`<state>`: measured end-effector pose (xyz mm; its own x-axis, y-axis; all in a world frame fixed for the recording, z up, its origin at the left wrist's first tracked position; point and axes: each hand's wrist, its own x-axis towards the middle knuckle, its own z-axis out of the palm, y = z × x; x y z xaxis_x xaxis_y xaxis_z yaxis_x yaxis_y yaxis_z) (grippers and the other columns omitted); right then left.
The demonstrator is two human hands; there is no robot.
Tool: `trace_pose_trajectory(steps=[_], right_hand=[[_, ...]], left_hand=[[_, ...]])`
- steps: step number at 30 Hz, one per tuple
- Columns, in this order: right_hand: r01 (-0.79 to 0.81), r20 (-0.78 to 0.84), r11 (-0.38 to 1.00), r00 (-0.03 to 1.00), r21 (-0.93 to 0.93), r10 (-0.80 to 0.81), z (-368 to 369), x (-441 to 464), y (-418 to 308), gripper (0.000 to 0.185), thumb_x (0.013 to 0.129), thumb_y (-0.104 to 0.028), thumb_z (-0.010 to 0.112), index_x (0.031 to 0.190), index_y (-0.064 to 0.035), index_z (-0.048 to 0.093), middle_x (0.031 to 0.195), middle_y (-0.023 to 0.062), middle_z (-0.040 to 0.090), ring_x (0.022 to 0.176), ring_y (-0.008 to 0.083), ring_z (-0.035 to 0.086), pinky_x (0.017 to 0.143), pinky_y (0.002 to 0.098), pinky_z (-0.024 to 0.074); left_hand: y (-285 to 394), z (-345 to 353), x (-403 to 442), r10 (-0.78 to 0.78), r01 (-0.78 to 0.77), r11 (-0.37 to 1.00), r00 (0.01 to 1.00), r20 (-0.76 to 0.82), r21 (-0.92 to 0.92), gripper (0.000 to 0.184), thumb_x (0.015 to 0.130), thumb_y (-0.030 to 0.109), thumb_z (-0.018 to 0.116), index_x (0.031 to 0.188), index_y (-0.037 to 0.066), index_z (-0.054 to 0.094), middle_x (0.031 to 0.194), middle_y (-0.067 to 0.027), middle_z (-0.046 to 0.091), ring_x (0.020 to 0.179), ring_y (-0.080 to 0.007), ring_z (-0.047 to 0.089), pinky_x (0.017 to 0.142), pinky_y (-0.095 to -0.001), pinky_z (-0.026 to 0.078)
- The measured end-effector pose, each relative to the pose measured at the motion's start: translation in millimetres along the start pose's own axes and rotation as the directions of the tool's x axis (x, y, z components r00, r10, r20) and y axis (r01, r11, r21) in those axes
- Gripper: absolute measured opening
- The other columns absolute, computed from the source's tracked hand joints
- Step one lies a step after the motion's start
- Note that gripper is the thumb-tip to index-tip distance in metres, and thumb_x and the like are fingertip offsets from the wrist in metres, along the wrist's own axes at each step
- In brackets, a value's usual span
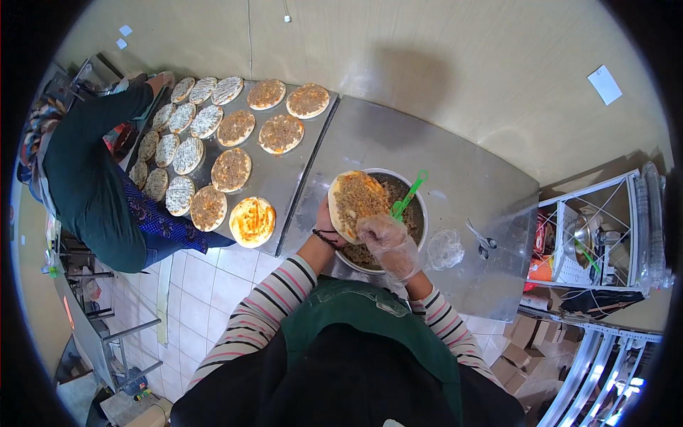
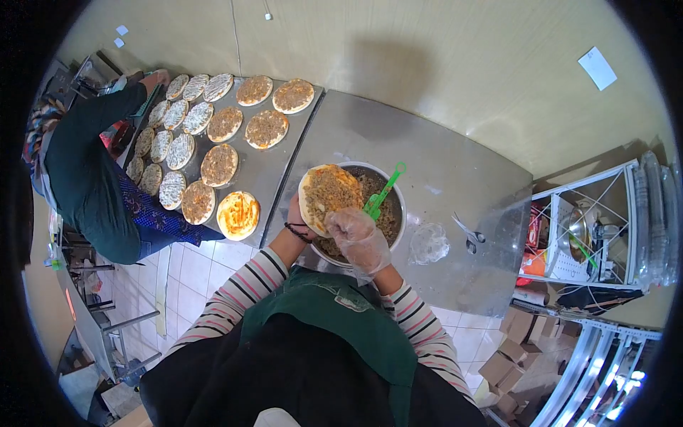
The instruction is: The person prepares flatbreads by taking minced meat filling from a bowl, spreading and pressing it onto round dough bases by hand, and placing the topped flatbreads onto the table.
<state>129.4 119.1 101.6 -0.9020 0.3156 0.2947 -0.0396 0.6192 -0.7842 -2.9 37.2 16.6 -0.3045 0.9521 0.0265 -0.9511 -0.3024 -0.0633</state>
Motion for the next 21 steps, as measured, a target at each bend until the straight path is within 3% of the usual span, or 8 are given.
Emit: trace_pose_trajectory(steps=[4, 7, 10, 12, 13, 14, 17, 21], right_hand=[[0.065, -0.001, 0.998, 0.998, -0.003, -0.065, 1.4, 1.6, -2.1, 0.003, 0.077, -0.006, 0.060, 0.078, -0.0034, 0.059, 0.072, 0.0135, 0.057, 0.070, 0.0306, 0.057, 0.063, 0.0381, 0.0457], [-0.009, -0.118, 0.998, 0.993, 0.059, 0.016, -7.9, 2.6, 3.4, 0.005, 0.078, -0.008, 0.060, 0.080, -0.0041, 0.060, 0.071, 0.0125, 0.057, 0.071, 0.0301, 0.058, 0.064, 0.0382, 0.0469], [-0.153, -0.224, 0.985, 0.965, -0.077, 0.132, -11.2, -20.1, 58.7, 0.006, 0.074, -0.009, 0.061, 0.074, -0.0040, 0.058, 0.066, 0.0106, 0.056, 0.067, 0.0289, 0.058, 0.061, 0.0394, 0.0477], [0.127, 0.109, 0.976, 0.988, -0.178, -0.109, -7.0, -42.9, 87.4, 0.008, 0.067, -0.010, 0.062, 0.066, -0.0055, 0.054, 0.063, 0.0088, 0.054, 0.062, 0.0276, 0.058, 0.057, 0.0396, 0.0487], [0.235, 0.200, 0.797, 0.969, -0.557, -0.146, 7.5, -52.3, 83.6, 0.010, 0.065, -0.012, 0.059, 0.062, -0.0068, 0.051, 0.063, 0.0088, 0.054, 0.058, 0.0268, 0.057, 0.054, 0.0378, 0.0491], [0.233, 0.198, 0.798, 0.969, -0.555, -0.146, 21.1, -56.7, 80.2, 0.010, 0.065, -0.012, 0.059, 0.062, -0.0068, 0.051, 0.063, 0.0088, 0.054, 0.058, 0.0268, 0.057, 0.054, 0.0378, 0.0491], [0.004, 0.241, 0.848, 0.959, -0.530, 0.147, 44.8, -51.2, 63.9, 0.013, 0.071, -0.016, 0.054, 0.066, -0.0034, 0.055, 0.072, 0.0123, 0.057, 0.063, 0.0298, 0.059, 0.058, 0.0386, 0.0496], [0.090, 0.290, 0.874, 0.955, -0.478, 0.060, 41.4, -42.8, 83.8, 0.012, 0.070, -0.014, 0.055, 0.069, -0.0027, 0.057, 0.076, 0.0139, 0.060, 0.068, 0.0303, 0.061, 0.063, 0.0393, 0.0502]], left_hand=[[-1.0, -6.3, -2.5, 0.086, -0.054, 0.987, 0.974, -0.210, 0.152, 0.052, 0.091, 0.039, 0.034, 0.127, 0.004, 0.045, 0.128, -0.0170, 0.049, 0.115, -0.0329, 0.049, 0.100, -0.0451, 0.037], [4.5, -0.5, -4.4, 0.092, -0.050, 0.981, 0.971, -0.221, 0.185, 0.051, 0.092, 0.038, 0.033, 0.127, 0.004, 0.045, 0.128, -0.0172, 0.049, 0.115, -0.0333, 0.049, 0.100, -0.0466, 0.037], [13.4, 14.4, -19.2, 0.109, -0.059, 0.983, 0.950, -0.292, 0.173, 0.049, 0.092, 0.035, 0.032, 0.128, 0.004, 0.044, 0.128, -0.0176, 0.048, 0.116, -0.0336, 0.049, 0.099, -0.0479, 0.038], [23.2, 9.3, -29.6, 0.161, -0.093, 0.968, 0.942, -0.293, 0.233, 0.049, 0.093, 0.035, 0.032, 0.129, 0.004, 0.043, 0.129, -0.0177, 0.048, 0.117, -0.0333, 0.048, 0.100, -0.0473, 0.037], [26.2, 6.6, -33.0, 0.164, -0.101, 0.969, 0.946, -0.280, 0.226, 0.050, 0.093, 0.036, 0.031, 0.130, 0.004, 0.042, 0.130, -0.0180, 0.047, 0.118, -0.0330, 0.047, 0.100, -0.0470, 0.037], [25.7, 7.1, -34.8, 0.164, -0.100, 0.969, 0.945, -0.282, 0.228, 0.050, 0.093, 0.036, 0.031, 0.130, 0.004, 0.042, 0.130, -0.0180, 0.047, 0.118, -0.0330, 0.047, 0.100, -0.0470, 0.037], [26.9, 3.9, -39.7, 0.152, -0.123, 0.975, 0.977, -0.153, 0.184, 0.050, 0.093, 0.036, 0.032, 0.130, 0.004, 0.042, 0.130, -0.0180, 0.046, 0.119, -0.0330, 0.046, 0.101, -0.0472, 0.037], [24.3, 2.2, -42.1, 0.147, -0.111, 0.977, 0.969, -0.201, 0.180, 0.050, 0.094, 0.037, 0.033, 0.132, 0.004, 0.040, 0.131, -0.0174, 0.046, 0.118, -0.0328, 0.047, 0.099, -0.0491, 0.038]])
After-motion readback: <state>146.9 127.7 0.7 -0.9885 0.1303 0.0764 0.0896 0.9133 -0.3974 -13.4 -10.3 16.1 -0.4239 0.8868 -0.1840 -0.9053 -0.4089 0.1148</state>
